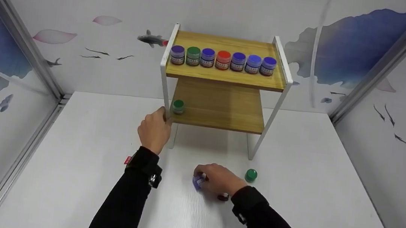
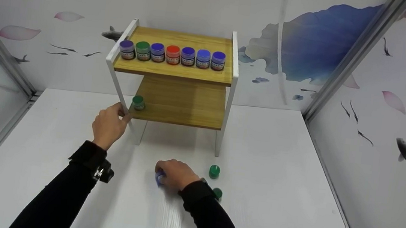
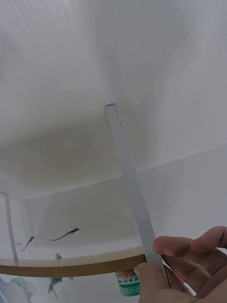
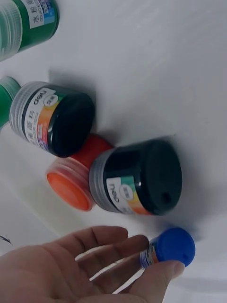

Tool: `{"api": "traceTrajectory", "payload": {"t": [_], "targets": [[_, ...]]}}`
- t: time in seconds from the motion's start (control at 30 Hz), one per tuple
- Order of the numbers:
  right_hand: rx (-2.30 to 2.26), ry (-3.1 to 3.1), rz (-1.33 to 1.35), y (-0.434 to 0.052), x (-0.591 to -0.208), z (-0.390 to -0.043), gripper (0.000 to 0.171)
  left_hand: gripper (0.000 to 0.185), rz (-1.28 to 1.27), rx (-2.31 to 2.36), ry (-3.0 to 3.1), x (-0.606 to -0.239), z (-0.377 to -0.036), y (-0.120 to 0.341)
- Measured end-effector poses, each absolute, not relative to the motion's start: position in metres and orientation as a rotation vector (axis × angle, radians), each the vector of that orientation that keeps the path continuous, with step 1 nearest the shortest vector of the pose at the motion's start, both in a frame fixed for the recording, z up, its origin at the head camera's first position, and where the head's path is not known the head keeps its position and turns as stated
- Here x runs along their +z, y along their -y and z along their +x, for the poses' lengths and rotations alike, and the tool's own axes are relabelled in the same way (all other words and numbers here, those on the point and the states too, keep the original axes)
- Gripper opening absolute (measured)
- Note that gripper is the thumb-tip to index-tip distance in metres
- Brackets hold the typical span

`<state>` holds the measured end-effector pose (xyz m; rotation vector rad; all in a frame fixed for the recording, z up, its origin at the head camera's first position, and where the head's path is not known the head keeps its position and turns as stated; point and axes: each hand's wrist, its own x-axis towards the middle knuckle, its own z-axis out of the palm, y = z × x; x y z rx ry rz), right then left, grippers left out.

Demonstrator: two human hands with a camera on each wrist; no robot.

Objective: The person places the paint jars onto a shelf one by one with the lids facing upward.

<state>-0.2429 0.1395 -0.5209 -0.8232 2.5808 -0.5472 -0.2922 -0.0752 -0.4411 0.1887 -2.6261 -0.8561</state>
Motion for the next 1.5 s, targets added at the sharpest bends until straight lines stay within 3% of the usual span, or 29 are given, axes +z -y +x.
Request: {"api": "traceTrajectory", "payload": {"t": [0.4, 1.03, 1.5], "targets": [[-0.536, -2.503, -0.731, -0.138, -0.52, -0.243, 0.034, 0.013, 0.202, -0.852, 2.643, -0.443, -0.293, 0.075], [-0.649, -2.492, -0.738, -0.14, -0.513, -0.246, 0.026, 0.011, 0.181, -0.846, 2.605, -0.444, -0.293, 0.075], [-0.71, -2.51, -0.717, -0.138, -0.505, -0.25, 0.039, 0.011, 0.185, -0.867, 2.616, -0.444, -0.294, 0.076]]}}
